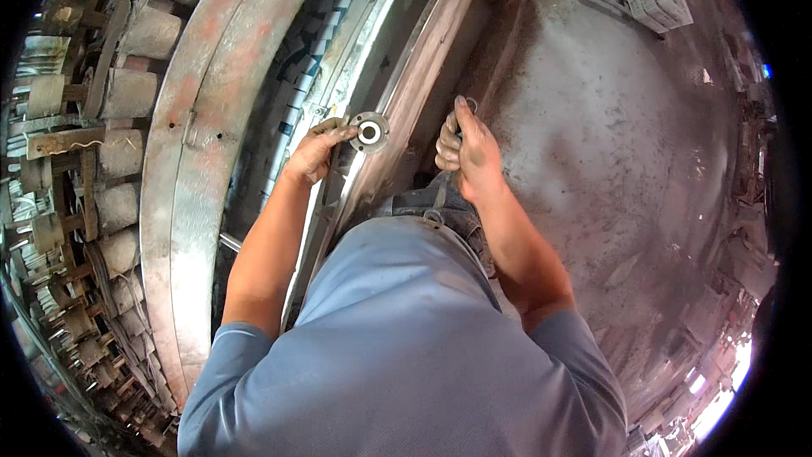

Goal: The person holds a small metal part and repeatedly scrapes its inner surface with a hooked tool. The person rotates the part to access different areas and continues scraping for the duration of the clip.

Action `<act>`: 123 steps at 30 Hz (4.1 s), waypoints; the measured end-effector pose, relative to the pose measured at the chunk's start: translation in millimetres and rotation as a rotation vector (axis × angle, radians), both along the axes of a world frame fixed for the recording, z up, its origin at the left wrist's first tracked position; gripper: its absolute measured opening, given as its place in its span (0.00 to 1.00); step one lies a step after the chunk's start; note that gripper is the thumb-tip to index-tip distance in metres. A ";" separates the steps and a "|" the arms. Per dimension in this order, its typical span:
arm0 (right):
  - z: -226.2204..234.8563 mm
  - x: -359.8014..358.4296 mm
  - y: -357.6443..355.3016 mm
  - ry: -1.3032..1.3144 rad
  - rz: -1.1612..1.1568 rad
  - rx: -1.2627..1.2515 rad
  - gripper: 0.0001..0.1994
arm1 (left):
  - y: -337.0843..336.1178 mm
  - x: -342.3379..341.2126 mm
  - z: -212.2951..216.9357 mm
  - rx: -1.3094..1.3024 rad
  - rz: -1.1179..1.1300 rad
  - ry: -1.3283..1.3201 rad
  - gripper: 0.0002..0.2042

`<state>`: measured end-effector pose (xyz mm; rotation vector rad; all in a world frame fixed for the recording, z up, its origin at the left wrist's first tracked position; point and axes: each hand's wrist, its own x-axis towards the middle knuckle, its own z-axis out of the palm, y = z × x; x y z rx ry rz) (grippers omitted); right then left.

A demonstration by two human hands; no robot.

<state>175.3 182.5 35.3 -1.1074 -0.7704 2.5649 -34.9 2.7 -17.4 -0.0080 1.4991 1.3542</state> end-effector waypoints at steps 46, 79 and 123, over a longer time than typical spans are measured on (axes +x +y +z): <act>-18.6 60.4 -66.5 -0.268 0.419 1.557 0.30 | 6.0 19.1 -13.3 0.002 0.055 0.370 0.39; 9.5 -76.8 -23.4 0.638 -0.207 0.516 0.20 | 2.4 18.7 1.4 -0.068 -0.055 0.364 0.25; -26.3 -70.7 -29.3 0.591 -0.142 0.891 0.08 | -2.8 16.0 3.9 -0.037 -0.074 0.287 0.32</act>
